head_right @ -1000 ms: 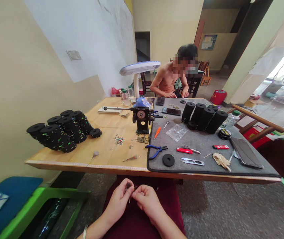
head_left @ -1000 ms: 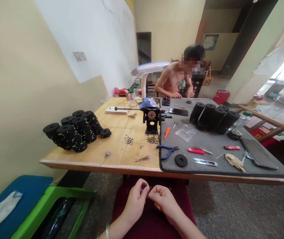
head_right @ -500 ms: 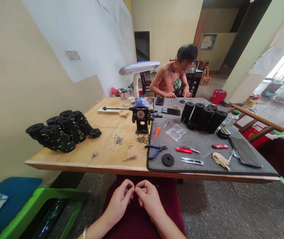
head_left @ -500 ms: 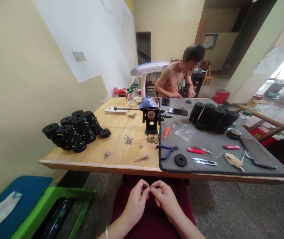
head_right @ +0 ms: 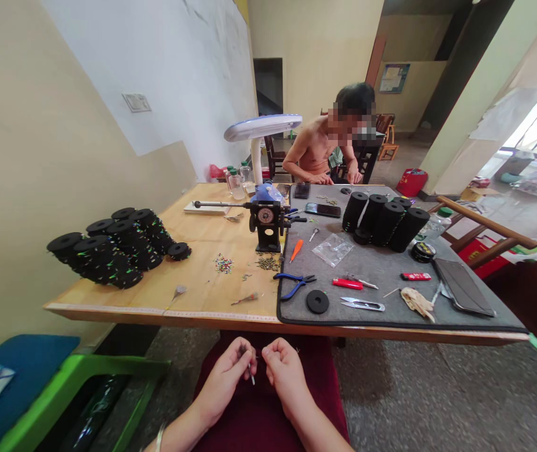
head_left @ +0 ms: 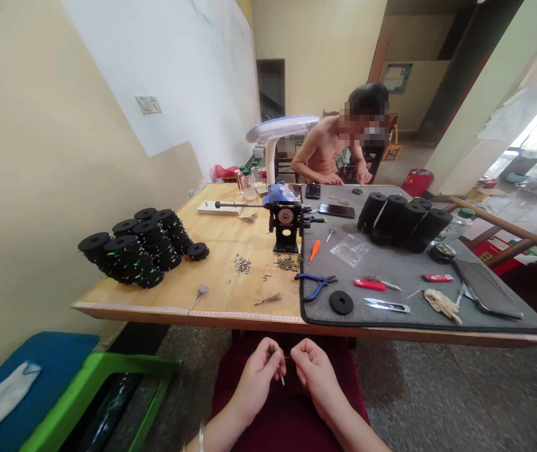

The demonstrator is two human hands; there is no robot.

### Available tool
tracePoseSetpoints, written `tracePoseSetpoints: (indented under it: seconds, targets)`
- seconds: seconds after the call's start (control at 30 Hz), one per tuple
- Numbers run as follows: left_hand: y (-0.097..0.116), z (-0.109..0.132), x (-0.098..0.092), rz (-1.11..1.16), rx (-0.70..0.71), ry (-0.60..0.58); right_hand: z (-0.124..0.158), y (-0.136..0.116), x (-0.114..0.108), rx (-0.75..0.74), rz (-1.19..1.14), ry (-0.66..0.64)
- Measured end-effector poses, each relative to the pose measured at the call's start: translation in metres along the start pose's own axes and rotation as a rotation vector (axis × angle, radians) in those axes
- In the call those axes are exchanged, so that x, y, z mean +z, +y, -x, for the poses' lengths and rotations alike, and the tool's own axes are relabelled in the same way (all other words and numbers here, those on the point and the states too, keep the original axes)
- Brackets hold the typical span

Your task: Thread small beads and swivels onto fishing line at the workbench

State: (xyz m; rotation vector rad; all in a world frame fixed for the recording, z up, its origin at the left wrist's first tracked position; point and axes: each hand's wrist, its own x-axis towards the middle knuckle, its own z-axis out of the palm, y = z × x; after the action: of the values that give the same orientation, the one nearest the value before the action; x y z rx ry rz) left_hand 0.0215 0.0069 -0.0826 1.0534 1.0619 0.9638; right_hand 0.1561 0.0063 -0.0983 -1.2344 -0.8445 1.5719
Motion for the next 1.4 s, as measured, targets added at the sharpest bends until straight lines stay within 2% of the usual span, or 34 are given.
tracePoseSetpoints:
  seconds: [0.2,0.37,0.53,1.03,1.23,1.4]
  targets:
    - [-0.003,0.002,-0.001,0.066,-0.014,-0.083,-0.001,0.003,0.0,-0.017,-0.019,0.0]
    - [-0.002,0.0,-0.001,-0.079,-0.025,-0.034,-0.002,0.007,-0.002,-0.031,0.013,-0.019]
    - [0.0,-0.001,-0.001,-0.145,-0.064,-0.033,-0.002,0.005,-0.003,-0.034,0.029,-0.017]
    - [-0.002,0.002,-0.001,-0.456,0.128,-0.013,-0.003,0.007,-0.001,-0.088,0.077,-0.006]
    - [0.001,0.004,0.0,-0.427,0.108,-0.048,-0.004,0.01,-0.002,-0.09,0.129,-0.075]
    - [0.008,0.002,-0.008,-0.528,0.147,0.01,-0.001,0.004,-0.004,-0.066,0.24,-0.157]
